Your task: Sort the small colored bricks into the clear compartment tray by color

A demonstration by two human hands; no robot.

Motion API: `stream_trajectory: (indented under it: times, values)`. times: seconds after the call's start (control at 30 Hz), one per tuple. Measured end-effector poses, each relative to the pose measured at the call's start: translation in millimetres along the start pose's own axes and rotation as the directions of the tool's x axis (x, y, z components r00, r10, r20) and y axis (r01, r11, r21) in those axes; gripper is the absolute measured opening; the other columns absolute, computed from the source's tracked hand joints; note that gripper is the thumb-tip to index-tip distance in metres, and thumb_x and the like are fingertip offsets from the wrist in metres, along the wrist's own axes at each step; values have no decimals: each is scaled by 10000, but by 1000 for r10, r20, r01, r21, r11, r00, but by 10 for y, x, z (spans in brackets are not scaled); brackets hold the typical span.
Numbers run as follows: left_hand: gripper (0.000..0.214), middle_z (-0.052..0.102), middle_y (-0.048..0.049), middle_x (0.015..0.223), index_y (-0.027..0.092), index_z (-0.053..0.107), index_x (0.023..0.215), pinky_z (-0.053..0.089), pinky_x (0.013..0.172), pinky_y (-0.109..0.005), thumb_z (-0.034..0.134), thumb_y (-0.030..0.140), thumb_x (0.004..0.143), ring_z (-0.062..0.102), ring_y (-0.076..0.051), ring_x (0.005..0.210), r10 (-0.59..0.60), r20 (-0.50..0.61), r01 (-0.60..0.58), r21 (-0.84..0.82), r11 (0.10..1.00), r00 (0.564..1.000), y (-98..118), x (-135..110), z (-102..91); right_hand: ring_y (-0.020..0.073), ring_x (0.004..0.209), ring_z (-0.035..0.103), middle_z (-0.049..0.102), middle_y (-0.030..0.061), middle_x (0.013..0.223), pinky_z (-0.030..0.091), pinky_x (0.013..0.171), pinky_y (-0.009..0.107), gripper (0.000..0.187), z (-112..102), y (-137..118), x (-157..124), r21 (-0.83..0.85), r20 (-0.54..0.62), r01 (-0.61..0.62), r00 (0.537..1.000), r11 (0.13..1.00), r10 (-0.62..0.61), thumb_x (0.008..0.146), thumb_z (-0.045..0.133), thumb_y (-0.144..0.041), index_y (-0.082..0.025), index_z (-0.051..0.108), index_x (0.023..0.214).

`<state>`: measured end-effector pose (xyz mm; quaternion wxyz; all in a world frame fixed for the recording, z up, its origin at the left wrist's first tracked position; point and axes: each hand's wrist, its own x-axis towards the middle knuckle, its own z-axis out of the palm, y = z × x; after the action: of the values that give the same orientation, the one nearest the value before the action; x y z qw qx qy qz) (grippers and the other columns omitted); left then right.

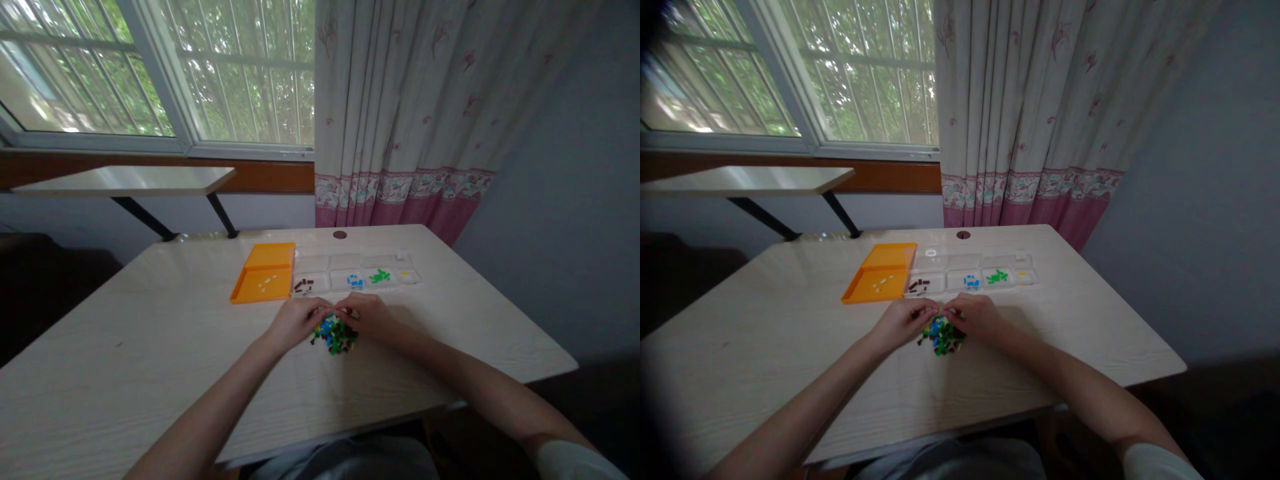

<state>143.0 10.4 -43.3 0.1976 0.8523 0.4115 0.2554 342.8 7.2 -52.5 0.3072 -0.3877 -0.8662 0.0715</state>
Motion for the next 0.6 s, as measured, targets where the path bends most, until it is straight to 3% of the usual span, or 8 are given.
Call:
stream_trajectory:
  times: [0.47,0.6]
  values:
    - [229,689,-11,830,204,650,878,430,661,-198,442,298,858,614,-119,741,45,21,-46,73,996,999,20,14,6,104,607,574,640,0,683,404,582,191,130,12,5,-6,-12,-2,53,999,999,-53,801,538,-273,-210,651,813]
    - [261,680,-20,861,205,638,905,418,656,-196,405,318,870,608,-127,764,21,48,-28,149,988,999,-30,2,-84,109,633,573,644,9,697,412,608,200,138,-19,75,2,16,-76,43,996,999,-42,810,521,-257,-204,648,796]
